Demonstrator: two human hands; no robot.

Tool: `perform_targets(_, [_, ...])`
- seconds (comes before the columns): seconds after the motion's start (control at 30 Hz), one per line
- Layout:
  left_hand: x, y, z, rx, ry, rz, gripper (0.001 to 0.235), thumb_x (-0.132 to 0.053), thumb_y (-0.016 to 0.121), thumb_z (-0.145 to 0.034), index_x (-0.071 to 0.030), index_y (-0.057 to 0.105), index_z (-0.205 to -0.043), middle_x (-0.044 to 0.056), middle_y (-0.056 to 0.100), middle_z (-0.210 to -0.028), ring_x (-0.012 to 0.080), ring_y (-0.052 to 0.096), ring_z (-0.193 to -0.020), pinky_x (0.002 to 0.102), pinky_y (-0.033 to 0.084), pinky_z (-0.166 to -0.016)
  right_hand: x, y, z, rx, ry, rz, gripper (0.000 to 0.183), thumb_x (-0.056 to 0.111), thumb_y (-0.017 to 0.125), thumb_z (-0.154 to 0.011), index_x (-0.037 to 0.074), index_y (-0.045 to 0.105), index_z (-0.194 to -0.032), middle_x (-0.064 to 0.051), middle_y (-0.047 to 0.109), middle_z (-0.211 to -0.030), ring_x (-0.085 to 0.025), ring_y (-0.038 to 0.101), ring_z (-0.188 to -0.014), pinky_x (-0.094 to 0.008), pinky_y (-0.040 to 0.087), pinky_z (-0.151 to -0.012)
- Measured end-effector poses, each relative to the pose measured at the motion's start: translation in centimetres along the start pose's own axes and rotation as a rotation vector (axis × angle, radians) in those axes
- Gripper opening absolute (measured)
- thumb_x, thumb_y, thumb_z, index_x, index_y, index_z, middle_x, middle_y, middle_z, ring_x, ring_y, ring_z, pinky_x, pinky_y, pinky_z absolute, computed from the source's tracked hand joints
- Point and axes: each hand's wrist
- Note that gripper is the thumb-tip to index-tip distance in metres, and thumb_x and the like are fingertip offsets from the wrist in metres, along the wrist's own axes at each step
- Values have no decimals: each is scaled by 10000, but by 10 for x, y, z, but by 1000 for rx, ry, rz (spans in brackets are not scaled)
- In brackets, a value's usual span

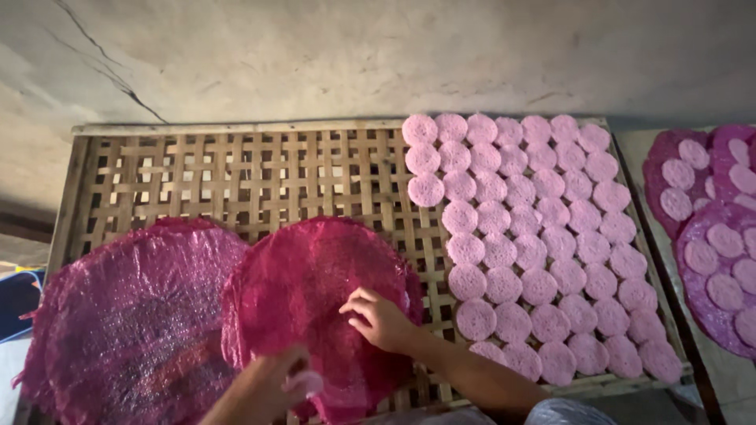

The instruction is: The person is laying out small pink circular food items and circular mats containing multiple food items by hand onto a wooden lattice drying rack and arranging them into rows.

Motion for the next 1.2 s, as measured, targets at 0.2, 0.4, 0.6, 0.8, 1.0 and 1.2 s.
perform_targets(0.2, [-110, -18, -72, -38, -205, -257, 188, -283, 610, -1004, -121, 616, -1099, 91, 735, -875, 160, 617, -595, 270, 521, -469, 11, -50, 20, -80, 644, -1110, 489, 420, 429, -998, 2, 652, -1116, -160, 684, -996, -210, 694, -827, -307, 629, -763])
perform_targets(0.4, [-140, 34, -170, -290, 179, -124, 441, -311, 687, -950, -79, 573, -1307, 95, 711, -1016, 170, 693, -658, 283, 609, -511, -40, -113, 21, -150, 179, -1140, 305, 176, 570, -1029, -11, 622, -1264, -109, 692, -1033, -168, 688, -848, -260, 613, -740])
perform_targets(0.6, [-99, 44, -293, -439, 266, 17, 481, -218, 712, -898, -71, 542, -1323, 206, 682, -1166, 359, 708, -997, 464, 592, -842, -121, -146, -6, -478, 402, -486, 335, 19, 607, -928, 73, 638, -1258, -121, 734, -1187, -243, 725, -1066, -347, 598, -852])
perform_targets(0.8, [-106, 60, -340, -526, 19, -120, 575, -207, 714, -825, -168, 515, -1363, 175, 697, -1155, 420, 673, -1026, 540, 550, -833, -147, -163, -27, -618, 60, 185, 341, 17, 630, -867, 49, 660, -1205, -173, 716, -1124, -357, 716, -1021, -443, 577, -870])
perform_targets(1.0, [-131, 53, -340, -677, 101, -144, 399, -234, 737, -841, -154, 607, -1210, 134, 693, -1171, 400, 674, -1033, 516, 566, -807, -131, -175, -40, -662, 56, 514, 409, 133, 698, -859, 19, 609, -1242, -205, 654, -1120, -437, 597, -1045, -523, 494, -876])
perform_targets(1.2, [-114, -5, -250, -732, -98, -266, 452, -300, 722, -913, -177, 589, -1327, 116, 599, -1309, 322, 673, -1025, 458, 583, -788, -97, -164, -23, -699, -50, 501, 418, 92, 700, -834, 26, 609, -1236, -192, 580, -1187, -410, 537, -1148, -536, 433, -993])
Point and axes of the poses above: each hand's wrist, its own z-axis away from the middle knuckle, its own y-axis out of the palm, x = y × z
